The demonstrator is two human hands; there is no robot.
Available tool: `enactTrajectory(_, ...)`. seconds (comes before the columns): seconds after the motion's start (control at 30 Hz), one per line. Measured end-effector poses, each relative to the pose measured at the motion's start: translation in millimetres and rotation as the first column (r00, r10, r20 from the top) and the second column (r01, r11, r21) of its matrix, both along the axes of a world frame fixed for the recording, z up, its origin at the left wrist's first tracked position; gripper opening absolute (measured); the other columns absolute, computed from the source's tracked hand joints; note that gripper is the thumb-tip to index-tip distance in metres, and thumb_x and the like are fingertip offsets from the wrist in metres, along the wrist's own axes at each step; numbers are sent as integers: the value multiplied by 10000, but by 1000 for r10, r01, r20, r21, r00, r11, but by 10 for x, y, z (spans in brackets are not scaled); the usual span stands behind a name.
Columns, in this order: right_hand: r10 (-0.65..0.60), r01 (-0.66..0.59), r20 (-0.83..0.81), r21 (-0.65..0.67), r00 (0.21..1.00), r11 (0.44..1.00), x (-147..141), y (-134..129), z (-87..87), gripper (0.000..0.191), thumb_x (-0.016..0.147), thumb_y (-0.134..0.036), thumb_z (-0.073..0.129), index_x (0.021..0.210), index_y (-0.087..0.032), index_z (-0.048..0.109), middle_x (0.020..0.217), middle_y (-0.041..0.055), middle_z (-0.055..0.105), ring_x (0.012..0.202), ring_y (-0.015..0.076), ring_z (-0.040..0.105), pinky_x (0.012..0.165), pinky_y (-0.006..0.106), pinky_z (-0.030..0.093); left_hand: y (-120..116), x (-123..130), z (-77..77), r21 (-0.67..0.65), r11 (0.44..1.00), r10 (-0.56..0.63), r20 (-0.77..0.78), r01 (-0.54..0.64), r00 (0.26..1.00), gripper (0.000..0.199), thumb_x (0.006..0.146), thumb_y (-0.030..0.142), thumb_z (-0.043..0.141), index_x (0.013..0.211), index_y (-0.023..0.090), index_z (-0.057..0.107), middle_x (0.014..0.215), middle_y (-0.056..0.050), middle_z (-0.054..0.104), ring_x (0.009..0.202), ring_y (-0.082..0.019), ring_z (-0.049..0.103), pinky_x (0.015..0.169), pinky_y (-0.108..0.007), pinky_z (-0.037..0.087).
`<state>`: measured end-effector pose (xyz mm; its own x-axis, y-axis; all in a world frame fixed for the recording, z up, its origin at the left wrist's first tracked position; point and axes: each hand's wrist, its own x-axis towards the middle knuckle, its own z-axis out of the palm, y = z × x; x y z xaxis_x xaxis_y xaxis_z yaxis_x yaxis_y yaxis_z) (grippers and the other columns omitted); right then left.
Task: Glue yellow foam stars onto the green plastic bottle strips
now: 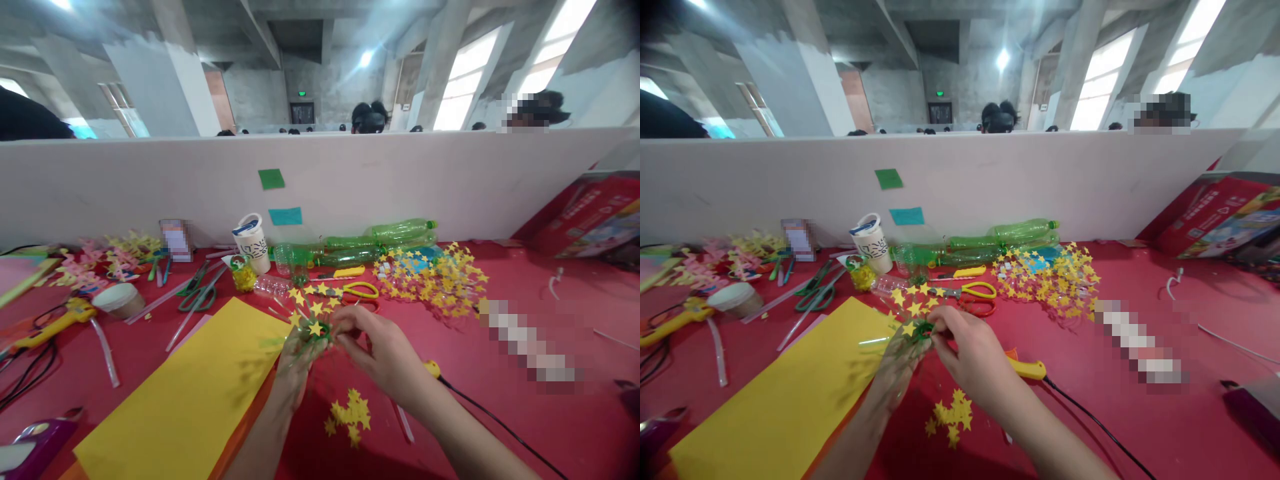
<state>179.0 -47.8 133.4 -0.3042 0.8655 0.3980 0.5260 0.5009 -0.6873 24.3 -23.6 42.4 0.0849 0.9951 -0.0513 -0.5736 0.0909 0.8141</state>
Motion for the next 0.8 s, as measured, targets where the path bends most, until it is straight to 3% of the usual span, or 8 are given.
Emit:
enactTrajectory(0.27,11,-9,44,-48,999,999,12,-19,49,328,748,-96,552,1047,-217,494,926,33,599,858,160,557,741,271,446,11,-24,-47,-58,998,22,19,-21,1000,196,598,145,741,737,188,610,745,21,661,685,-105,622,701,-228,474)
enactTrajectory(0.43,57,-70,202,60,978,996,38,39,11,78,803,-128,545,805,-188,594,835,44,579,813,177,532,703,296,434,9,-14,-27,-42,999,29,29,-28,999,239,592,138,746,785,199,619,771,25,661,699,-102,620,708,-224,474)
enactTrajectory(0.67,20,-62,180,235,983,970,28,42,-6,176,877,-149,440,795,-173,594,786,53,569,764,174,492,723,323,403,3,9,-30,49,995,-81,-14,81,997,289,629,123,721,895,177,620,742,4,648,663,-112,601,655,-235,482)
enactTrajectory(0.8,1,-47,208,214,978,976,5,22,-18,145,861,-143,458,778,-167,574,786,51,552,759,176,482,693,313,396,13,-16,-55,30,998,-62,-11,62,998,209,621,127,727,803,155,628,748,-4,642,679,-109,597,662,-228,477)
